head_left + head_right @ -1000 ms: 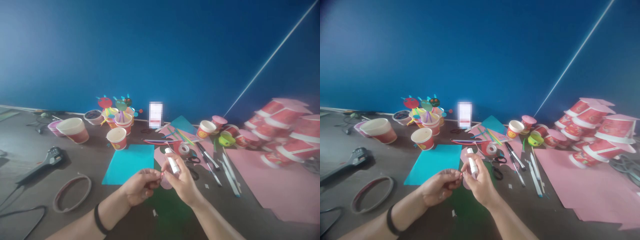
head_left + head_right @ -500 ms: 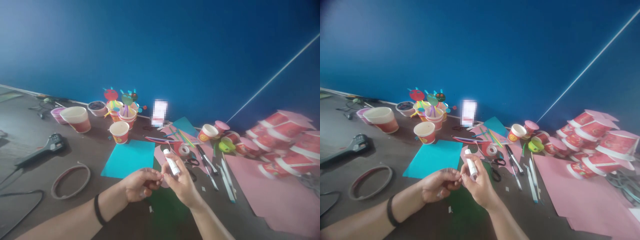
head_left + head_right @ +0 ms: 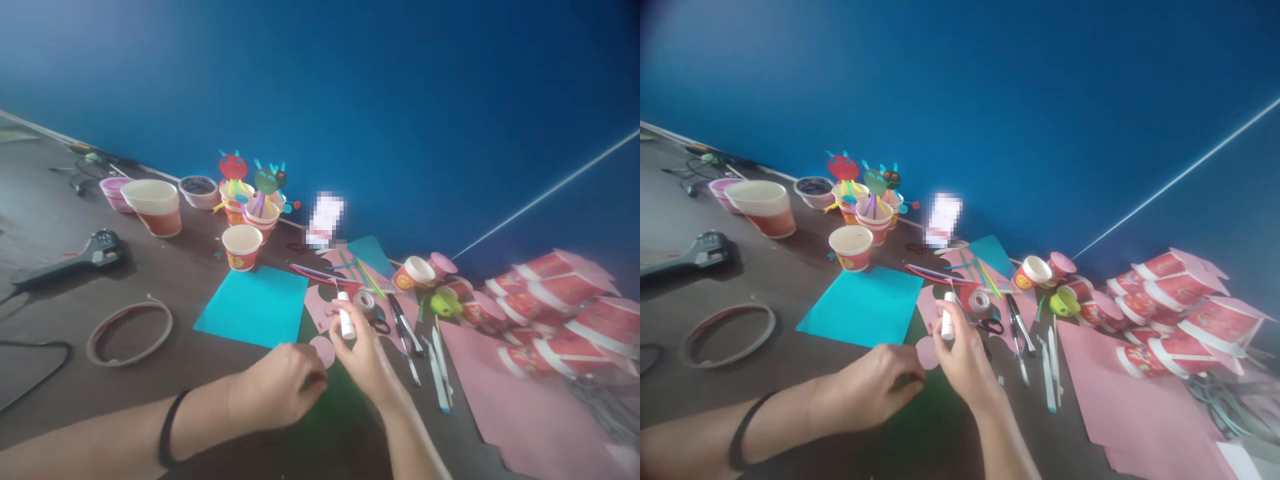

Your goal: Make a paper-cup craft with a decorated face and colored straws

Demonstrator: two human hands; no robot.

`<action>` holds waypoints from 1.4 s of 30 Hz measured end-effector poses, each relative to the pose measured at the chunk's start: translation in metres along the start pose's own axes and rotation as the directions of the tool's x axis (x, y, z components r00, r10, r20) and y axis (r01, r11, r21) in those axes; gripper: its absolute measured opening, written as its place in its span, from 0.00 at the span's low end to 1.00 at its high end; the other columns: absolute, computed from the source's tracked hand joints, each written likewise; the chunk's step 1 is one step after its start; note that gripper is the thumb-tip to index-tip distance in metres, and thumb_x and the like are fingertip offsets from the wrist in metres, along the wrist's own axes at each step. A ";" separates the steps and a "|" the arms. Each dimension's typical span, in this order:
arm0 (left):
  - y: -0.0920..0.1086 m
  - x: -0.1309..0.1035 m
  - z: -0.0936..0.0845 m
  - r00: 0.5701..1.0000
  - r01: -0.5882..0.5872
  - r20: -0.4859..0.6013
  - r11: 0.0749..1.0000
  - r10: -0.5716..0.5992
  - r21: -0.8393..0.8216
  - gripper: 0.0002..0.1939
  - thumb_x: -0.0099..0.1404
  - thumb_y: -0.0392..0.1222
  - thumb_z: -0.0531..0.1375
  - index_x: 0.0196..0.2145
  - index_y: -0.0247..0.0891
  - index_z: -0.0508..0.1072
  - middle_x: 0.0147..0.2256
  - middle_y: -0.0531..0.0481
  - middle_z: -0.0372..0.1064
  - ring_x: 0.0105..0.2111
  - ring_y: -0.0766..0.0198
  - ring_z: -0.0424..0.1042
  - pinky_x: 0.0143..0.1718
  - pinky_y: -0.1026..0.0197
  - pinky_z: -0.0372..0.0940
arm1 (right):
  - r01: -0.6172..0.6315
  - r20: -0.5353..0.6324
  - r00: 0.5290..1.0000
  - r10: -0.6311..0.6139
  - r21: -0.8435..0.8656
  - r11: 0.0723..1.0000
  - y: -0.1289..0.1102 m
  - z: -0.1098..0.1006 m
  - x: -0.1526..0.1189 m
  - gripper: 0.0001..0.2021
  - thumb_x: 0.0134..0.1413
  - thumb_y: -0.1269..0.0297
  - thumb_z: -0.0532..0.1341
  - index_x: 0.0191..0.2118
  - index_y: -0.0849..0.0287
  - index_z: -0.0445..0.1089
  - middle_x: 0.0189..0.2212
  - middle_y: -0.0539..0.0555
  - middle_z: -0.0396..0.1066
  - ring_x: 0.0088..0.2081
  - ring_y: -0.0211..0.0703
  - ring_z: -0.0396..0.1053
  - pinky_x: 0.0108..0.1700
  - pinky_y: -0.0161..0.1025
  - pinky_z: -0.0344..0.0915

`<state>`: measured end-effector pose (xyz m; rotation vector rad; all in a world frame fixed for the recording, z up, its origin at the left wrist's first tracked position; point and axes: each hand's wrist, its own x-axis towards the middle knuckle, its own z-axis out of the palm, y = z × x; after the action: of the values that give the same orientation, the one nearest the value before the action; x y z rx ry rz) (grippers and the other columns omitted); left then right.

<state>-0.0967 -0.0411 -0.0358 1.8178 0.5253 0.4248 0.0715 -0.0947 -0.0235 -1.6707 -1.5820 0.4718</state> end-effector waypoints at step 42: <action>0.011 -0.018 0.021 0.943 -0.255 0.329 0.530 -0.050 0.809 0.17 0.62 0.46 0.55 0.43 0.31 0.69 0.35 0.41 0.69 0.32 0.57 0.71 0.24 0.62 0.65 | 0.146 0.333 0.943 -0.016 -0.369 0.918 0.001 0.012 0.004 0.31 0.48 0.82 0.50 0.58 0.50 0.54 0.46 0.53 0.68 0.49 0.48 0.64 0.50 0.48 0.62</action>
<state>-0.0986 -0.0705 -0.0319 2.8301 0.4151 -0.1178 0.0642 -0.0876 -0.0303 -1.8796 -2.0911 0.4231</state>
